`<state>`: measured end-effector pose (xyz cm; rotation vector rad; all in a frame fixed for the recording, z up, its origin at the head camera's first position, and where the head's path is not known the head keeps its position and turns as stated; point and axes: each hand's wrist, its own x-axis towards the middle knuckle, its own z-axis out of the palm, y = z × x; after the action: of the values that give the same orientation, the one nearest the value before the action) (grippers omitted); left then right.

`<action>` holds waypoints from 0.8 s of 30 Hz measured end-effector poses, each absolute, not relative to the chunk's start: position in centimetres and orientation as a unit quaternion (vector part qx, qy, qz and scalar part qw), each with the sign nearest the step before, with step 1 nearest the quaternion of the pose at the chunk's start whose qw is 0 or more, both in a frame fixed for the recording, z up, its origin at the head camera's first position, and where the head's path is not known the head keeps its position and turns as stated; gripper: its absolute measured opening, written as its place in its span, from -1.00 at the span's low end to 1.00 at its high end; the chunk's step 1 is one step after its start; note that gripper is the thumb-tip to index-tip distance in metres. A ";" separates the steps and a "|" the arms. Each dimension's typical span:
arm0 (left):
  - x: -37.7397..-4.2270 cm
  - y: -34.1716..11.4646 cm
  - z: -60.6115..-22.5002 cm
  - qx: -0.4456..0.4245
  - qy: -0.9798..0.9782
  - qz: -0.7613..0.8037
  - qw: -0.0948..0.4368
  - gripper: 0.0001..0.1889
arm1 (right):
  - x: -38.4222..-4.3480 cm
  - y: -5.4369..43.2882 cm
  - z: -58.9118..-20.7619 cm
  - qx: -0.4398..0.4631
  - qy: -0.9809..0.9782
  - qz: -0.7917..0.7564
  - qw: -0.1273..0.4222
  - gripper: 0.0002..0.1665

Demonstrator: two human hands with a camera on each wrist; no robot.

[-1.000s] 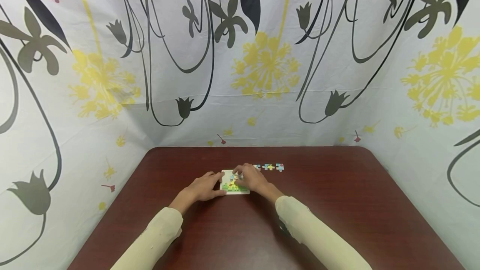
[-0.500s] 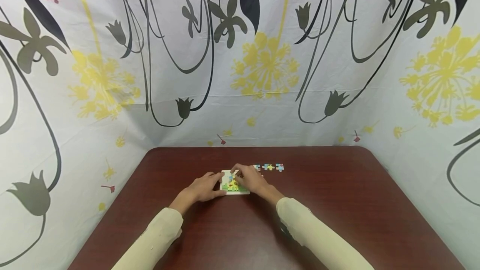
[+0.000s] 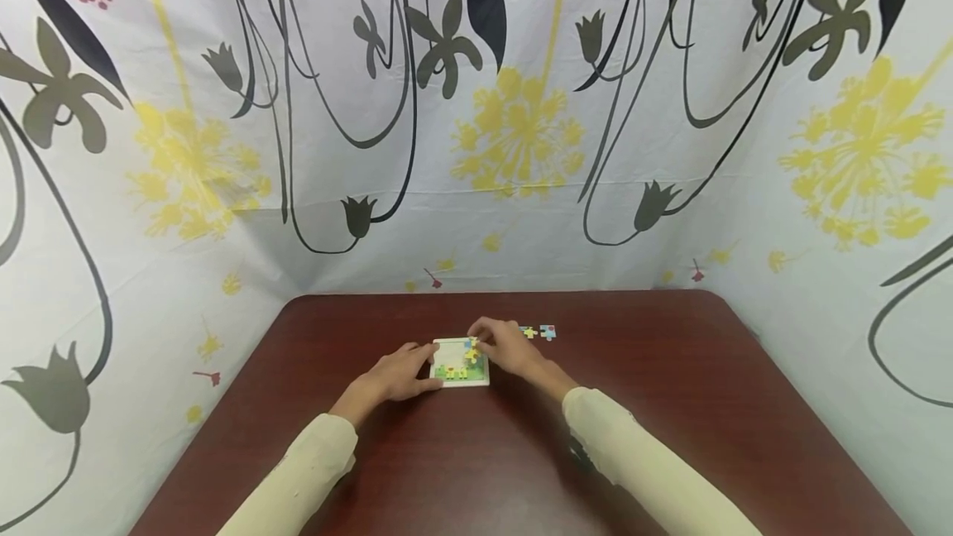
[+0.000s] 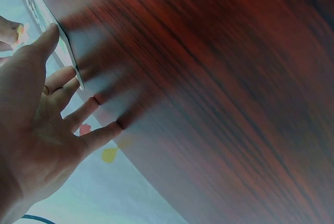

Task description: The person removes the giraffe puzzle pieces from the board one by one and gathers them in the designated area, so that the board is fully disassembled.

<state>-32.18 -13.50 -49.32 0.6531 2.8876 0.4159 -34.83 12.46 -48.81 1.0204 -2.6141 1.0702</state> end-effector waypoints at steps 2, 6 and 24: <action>-32.1 -13.5 -49.3 0.219 0.963 0.140 0.075 -0.25 | -34.8 13.1 -48.6 0.329 -0.872 0.357 0.068 -0.76; -32.0 -13.6 -49.3 0.225 0.961 0.144 0.071 -0.31 | -34.8 14.4 -48.3 0.312 -0.879 0.352 0.072 -0.76; -32.1 -13.5 -49.4 0.232 0.960 0.144 0.061 -0.39 | -34.9 19.0 -48.2 0.276 -0.897 0.335 0.084 -0.76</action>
<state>-32.06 -13.48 -49.37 0.7016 2.9051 0.4346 -34.91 19.03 -48.25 0.8221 -2.6757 1.0005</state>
